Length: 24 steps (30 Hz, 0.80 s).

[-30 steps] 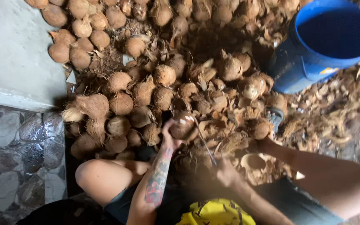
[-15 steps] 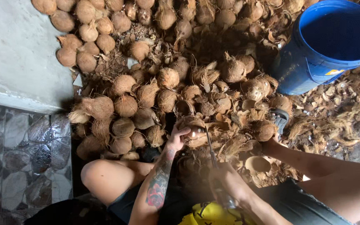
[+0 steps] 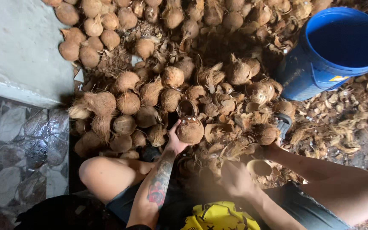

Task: The person sits on the floor surrounded by coconuts and uses a curved blade to peel the husks off several coconuts one by one. After peeling, the person places the cleaned coconuts into a black bucket.

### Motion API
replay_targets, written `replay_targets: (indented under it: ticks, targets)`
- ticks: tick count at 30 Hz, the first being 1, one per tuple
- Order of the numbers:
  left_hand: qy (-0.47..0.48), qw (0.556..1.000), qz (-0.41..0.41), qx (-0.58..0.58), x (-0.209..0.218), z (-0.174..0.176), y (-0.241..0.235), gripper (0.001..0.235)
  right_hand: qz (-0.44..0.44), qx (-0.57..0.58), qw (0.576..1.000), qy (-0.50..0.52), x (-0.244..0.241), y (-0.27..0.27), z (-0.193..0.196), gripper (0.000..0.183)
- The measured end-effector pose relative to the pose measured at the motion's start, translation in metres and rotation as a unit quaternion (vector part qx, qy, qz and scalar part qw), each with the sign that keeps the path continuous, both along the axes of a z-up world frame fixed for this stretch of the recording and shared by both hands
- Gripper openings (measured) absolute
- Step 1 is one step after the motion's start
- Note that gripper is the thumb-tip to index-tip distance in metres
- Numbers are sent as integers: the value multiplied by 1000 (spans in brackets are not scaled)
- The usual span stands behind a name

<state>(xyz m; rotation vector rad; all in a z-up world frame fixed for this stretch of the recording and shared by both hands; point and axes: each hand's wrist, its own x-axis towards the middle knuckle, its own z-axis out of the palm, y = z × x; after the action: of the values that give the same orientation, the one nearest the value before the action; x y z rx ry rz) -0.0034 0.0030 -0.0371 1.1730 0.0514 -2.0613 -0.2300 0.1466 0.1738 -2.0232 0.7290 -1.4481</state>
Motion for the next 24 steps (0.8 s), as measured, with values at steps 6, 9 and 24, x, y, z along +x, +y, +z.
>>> replay_targets:
  ticks: [6, 9, 24]
  targets:
    - [53, 998, 0, -36, 7, 4, -16, 73, -42, 316, 831, 456, -33, 9, -131, 26]
    - [155, 987, 16, -38, 3, 16, -3, 70, -93, 455, 874, 141, -37, 14, -84, 18]
    - [-313, 778, -90, -538, 20, 25, 40, 134, -46, 585, 733, 343, -17, 18, -64, 32]
